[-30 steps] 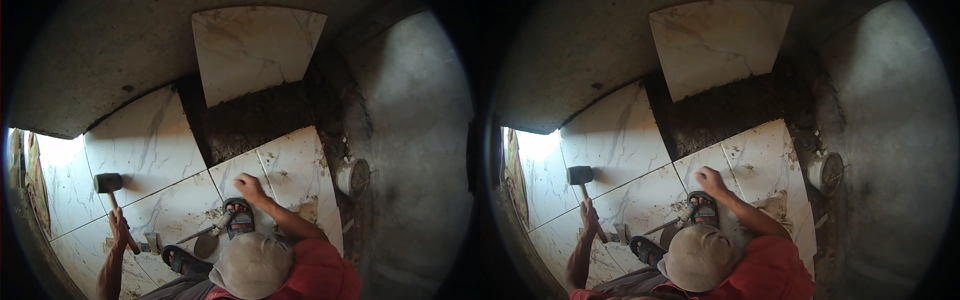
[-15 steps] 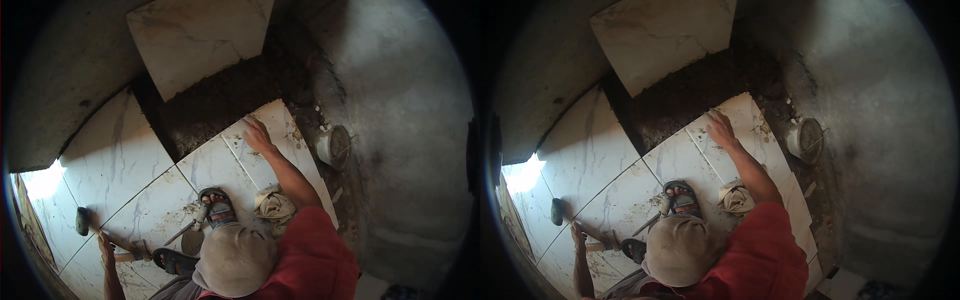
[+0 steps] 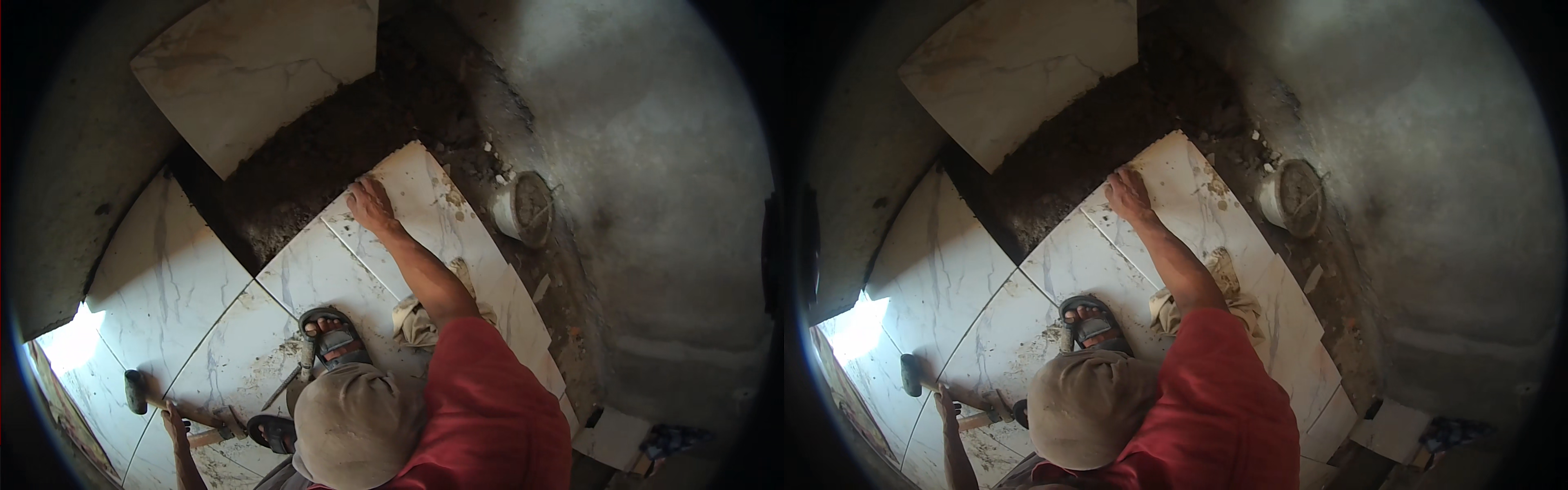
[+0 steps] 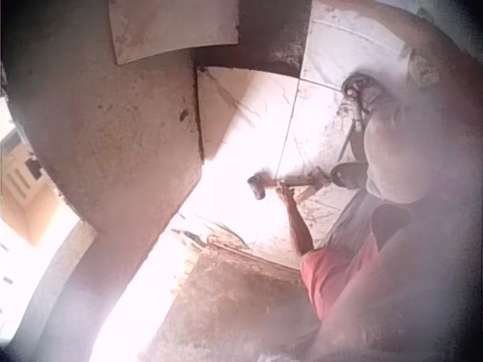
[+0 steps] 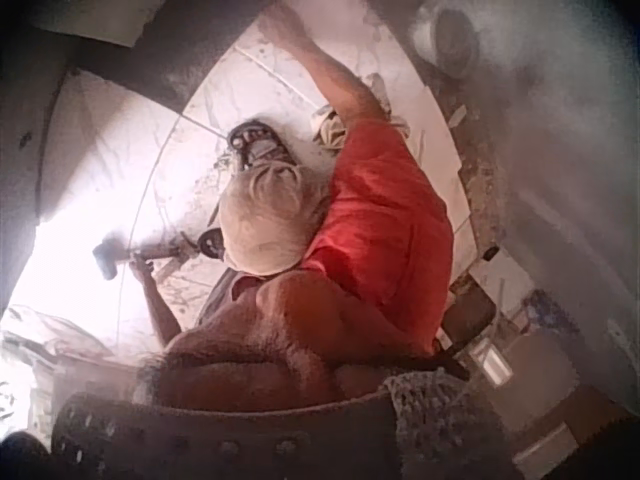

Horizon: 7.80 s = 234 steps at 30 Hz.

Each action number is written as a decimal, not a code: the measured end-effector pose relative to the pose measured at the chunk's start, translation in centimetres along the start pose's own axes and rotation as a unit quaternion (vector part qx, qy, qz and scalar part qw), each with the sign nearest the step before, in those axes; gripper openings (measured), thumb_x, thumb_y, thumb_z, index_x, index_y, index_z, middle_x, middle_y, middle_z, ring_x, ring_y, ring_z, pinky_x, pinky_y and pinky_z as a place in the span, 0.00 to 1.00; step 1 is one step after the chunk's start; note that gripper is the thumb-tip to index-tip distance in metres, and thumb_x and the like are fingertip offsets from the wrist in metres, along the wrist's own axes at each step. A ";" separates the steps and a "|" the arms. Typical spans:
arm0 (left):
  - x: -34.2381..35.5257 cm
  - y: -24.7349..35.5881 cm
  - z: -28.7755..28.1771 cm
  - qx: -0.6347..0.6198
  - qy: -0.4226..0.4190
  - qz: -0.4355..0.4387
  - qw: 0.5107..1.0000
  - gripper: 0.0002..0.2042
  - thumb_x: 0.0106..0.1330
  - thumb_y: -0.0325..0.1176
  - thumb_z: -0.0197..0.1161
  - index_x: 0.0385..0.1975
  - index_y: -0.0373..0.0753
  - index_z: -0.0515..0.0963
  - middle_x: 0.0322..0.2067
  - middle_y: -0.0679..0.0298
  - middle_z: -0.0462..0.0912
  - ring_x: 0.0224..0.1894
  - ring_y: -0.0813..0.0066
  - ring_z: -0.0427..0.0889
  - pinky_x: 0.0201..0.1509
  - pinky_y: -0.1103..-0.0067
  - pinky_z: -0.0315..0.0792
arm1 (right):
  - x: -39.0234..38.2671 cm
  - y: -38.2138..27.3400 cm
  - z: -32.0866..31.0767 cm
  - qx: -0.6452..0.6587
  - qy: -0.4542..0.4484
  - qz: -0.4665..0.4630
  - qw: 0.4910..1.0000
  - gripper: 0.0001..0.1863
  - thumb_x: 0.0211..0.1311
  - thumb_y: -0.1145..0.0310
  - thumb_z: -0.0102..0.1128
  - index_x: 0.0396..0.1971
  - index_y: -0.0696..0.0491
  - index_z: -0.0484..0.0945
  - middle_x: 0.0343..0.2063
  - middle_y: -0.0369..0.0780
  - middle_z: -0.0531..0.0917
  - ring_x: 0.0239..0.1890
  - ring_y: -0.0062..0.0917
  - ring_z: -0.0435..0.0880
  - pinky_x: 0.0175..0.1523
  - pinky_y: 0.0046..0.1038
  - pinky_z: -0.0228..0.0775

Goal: The person prepares the ground base using hand tools, wipes floor tiles with a cloth, and positions a tile onto the floor, tapping it with a rubber mallet.

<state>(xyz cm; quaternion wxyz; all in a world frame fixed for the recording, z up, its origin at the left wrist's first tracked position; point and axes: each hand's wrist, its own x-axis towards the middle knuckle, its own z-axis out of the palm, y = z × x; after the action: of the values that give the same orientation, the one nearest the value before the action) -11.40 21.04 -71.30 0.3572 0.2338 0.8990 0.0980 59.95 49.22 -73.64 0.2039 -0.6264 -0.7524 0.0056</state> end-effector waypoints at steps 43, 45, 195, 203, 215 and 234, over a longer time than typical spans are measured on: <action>-13.4 28.5 4.4 -0.197 -0.312 0.196 0.909 0.22 0.71 0.48 0.50 0.44 0.30 0.71 0.35 0.54 0.80 0.31 0.70 0.80 0.33 0.78 0.74 | 27.7 -15.0 -18.8 0.015 0.199 -0.276 0.940 0.10 0.40 0.79 0.52 0.26 0.51 0.74 0.27 0.41 0.73 0.36 0.37 0.74 0.45 0.38 0.61; -14.8 31.7 6.5 -0.288 -0.408 0.147 0.854 0.25 0.69 0.47 0.55 0.55 0.32 0.64 0.44 0.51 0.76 0.37 0.68 0.80 0.40 0.75 0.77 | 23.2 -13.5 -19.5 0.034 0.183 -0.253 0.949 0.12 0.36 0.80 0.51 0.25 0.50 0.73 0.26 0.40 0.74 0.35 0.36 0.74 0.45 0.36 0.59; -9.2 28.1 2.1 0.337 -0.191 0.555 0.736 0.32 0.59 0.40 0.66 0.64 0.50 0.63 0.60 0.54 0.68 0.57 0.52 0.74 0.60 0.63 0.69 | -14.8 -17.3 -8.2 0.296 -0.339 -0.068 0.890 0.10 0.61 0.66 0.58 0.38 0.56 0.79 0.32 0.46 0.79 0.38 0.40 0.79 0.47 0.35 0.67; -10.9 25.7 10.6 0.374 -0.140 0.451 0.798 0.41 0.55 0.41 0.70 0.68 0.54 0.54 0.65 0.47 0.58 0.65 0.43 0.62 0.62 0.48 0.61 | -9.3 -20.0 -5.1 0.319 -0.374 -0.150 0.858 0.12 0.59 0.67 0.58 0.39 0.58 0.76 0.36 0.46 0.78 0.43 0.41 0.77 0.47 0.38 0.71; -12.2 23.8 19.3 0.385 -0.085 0.355 0.848 0.55 0.44 0.43 0.77 0.71 0.61 0.44 0.72 0.48 0.32 0.72 0.39 0.40 0.64 0.41 0.53 | -13.1 -18.1 -5.6 0.465 -0.262 -0.117 0.838 0.23 0.56 0.73 0.59 0.54 0.56 0.72 0.43 0.47 0.79 0.46 0.39 0.79 0.51 0.32 0.73; -12.0 23.7 18.9 0.352 -0.072 0.413 0.837 0.52 0.47 0.37 0.75 0.71 0.58 0.47 0.71 0.47 0.36 0.70 0.35 0.46 0.63 0.44 0.56 | -41.2 -1.0 -24.4 0.115 -0.827 0.099 0.541 0.12 0.49 0.66 0.60 0.33 0.55 0.82 0.31 0.46 0.81 0.39 0.39 0.78 0.42 0.40 0.71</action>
<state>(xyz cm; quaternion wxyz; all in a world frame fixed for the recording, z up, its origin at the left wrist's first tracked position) 17.52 35.93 -69.72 0.2407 0.6998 0.6645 -0.1036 72.06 4.06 -63.33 -0.4406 -0.3859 -0.5131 0.6275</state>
